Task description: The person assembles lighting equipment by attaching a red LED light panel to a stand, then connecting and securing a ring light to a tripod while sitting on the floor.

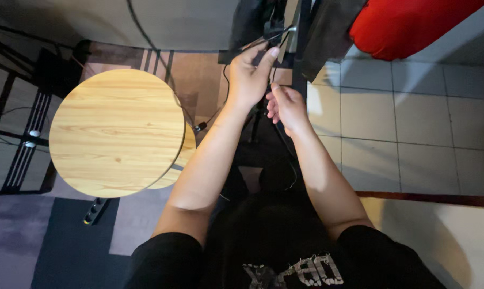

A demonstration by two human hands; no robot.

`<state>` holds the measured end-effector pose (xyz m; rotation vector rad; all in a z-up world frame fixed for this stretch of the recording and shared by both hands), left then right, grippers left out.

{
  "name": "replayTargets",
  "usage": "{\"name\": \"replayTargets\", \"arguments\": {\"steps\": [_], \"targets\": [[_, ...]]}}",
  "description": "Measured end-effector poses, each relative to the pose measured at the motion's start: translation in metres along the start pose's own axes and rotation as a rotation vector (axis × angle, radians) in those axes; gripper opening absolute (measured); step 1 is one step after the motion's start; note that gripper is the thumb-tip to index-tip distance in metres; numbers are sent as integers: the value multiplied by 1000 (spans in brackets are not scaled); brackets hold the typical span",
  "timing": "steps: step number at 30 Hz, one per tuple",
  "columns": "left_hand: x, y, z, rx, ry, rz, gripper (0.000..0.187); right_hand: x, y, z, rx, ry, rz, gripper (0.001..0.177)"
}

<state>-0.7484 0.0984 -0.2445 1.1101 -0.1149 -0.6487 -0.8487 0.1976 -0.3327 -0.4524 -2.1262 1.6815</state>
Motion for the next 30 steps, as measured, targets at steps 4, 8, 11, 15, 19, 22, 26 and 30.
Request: {"name": "replayTargets", "arguments": {"steps": [4, 8, 11, 15, 19, 22, 26, 30], "targets": [[11, 3, -5, 79, -44, 11, 32, 2, -3, -8, 15, 2, 21, 38], [18, -15, -17, 191, -91, -14, 31, 5, -10, -18, -13, -46, 128, 33], [21, -26, -21, 155, -75, -18, 32, 5, -5, -24, -69, -76, 164, 31], [23, -32, -24, 151, -129, -125, 29, 4, 9, -26, -40, 73, 330, 25], [27, -34, -30, 159, -137, -76, 29, 13, 5, -24, 509, 289, 26, 61], [29, -42, -40, 179, -68, 213, 30, 27, -19, -21, 720, 292, -296, 52], [34, -56, -44, 112, -71, 121, 31, 31, -53, -22, 721, 225, -389, 37], [45, -73, -52, 150, -95, -69, 34, 29, -65, -26, 652, 139, -352, 30]]}}
Point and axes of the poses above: each hand's wrist, its own z-axis towards the middle knuckle, its own x-axis out of the back of the hand, y = z × x, the point moved 1 cm from there along z, towards the middle knuckle, and after that the axes turned 13 degrees about -z, right-handed, at the moved point
